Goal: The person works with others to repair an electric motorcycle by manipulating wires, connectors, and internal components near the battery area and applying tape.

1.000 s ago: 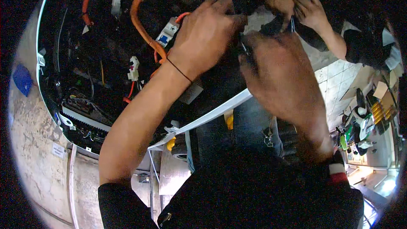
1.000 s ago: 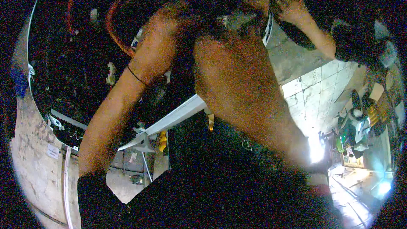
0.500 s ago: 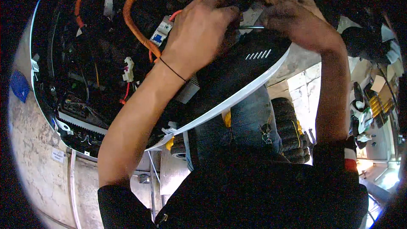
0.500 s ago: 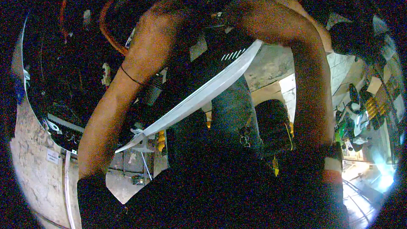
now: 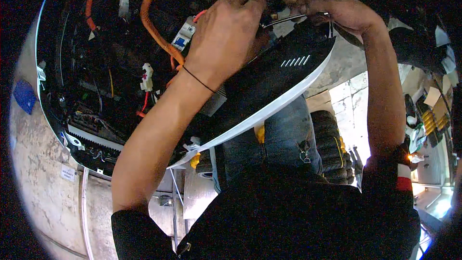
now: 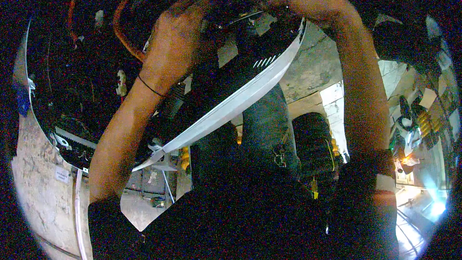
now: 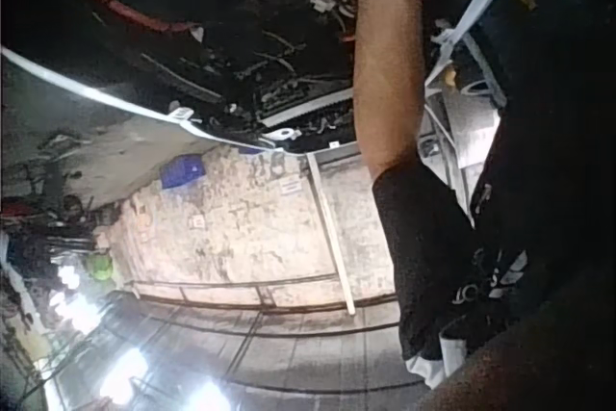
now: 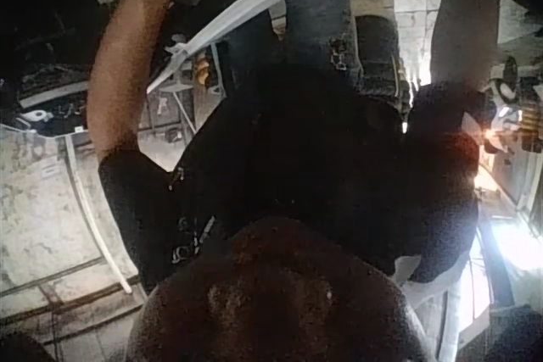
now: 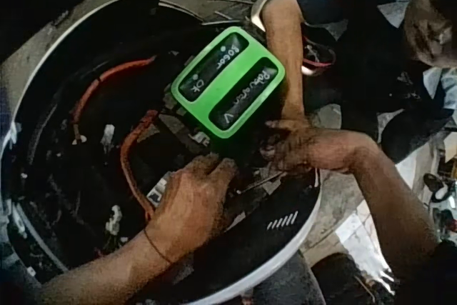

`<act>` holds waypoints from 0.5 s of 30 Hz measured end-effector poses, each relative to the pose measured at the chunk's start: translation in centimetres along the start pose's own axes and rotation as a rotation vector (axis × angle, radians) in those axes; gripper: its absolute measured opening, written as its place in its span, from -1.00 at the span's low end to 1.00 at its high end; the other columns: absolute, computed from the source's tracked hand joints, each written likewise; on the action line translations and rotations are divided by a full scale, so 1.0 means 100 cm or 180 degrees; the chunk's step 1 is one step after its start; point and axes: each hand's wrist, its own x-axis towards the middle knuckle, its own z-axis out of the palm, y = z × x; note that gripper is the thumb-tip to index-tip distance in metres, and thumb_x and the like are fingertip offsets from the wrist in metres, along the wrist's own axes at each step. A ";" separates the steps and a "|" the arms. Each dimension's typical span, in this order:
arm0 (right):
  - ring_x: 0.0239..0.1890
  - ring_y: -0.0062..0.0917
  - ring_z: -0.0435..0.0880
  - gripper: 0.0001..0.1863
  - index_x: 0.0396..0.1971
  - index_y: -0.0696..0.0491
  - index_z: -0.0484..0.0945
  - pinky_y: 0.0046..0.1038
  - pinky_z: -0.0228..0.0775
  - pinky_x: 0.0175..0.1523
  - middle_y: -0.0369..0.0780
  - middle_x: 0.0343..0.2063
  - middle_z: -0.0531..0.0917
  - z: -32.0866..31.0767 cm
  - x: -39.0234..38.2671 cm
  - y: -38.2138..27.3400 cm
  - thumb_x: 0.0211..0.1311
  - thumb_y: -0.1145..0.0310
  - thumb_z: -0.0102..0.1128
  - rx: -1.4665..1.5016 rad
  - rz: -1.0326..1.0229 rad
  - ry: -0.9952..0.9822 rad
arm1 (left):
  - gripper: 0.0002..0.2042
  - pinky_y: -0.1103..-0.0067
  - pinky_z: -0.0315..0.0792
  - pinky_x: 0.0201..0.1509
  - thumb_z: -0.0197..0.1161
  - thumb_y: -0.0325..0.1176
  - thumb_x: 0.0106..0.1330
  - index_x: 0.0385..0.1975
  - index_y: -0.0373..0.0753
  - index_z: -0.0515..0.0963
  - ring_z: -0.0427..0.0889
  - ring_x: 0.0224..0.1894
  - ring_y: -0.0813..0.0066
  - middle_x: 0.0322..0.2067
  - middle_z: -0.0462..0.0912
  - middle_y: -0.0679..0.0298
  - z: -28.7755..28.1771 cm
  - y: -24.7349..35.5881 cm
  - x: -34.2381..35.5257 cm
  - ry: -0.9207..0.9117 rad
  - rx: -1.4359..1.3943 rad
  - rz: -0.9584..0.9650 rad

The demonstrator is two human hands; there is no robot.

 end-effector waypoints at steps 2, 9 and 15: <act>-0.04 -0.57 0.54 -0.66 -0.06 0.06 0.63 -0.52 0.39 -0.03 -0.30 0.14 0.52 -0.006 0.001 -0.012 0.21 0.26 0.14 0.0006 0.0281 -0.0140 | -0.64 0.25 0.51 -0.11 0.38 -0.39 -0.05 -0.26 -0.34 0.46 0.57 -0.16 -0.03 -0.31 0.56 -0.04 -0.001 0.002 0.003 -0.0020 0.0031 0.0032; -0.08 -0.45 0.56 -0.63 -0.12 0.08 0.62 -0.40 0.34 0.04 -0.19 0.07 0.52 0.081 -0.059 -0.099 0.14 0.16 0.21 -0.1927 -0.0327 0.0754 | -0.67 0.25 0.50 -0.10 0.27 -0.45 0.02 -0.15 -0.26 0.51 0.57 -0.16 -0.02 -0.29 0.56 -0.04 -0.001 -0.012 -0.006 0.0000 0.0214 0.0094; -0.16 -0.38 0.60 -0.69 -0.20 0.07 0.59 -0.31 0.28 0.09 -0.19 -0.13 0.58 0.138 -0.070 -0.126 0.10 0.21 0.22 -0.2426 -0.0306 0.0869 | -0.64 0.30 0.51 -0.06 0.18 -0.52 0.01 -0.13 -0.11 0.62 0.55 -0.10 0.05 -0.20 0.54 0.06 -0.007 0.004 0.007 -0.0354 0.0259 0.0186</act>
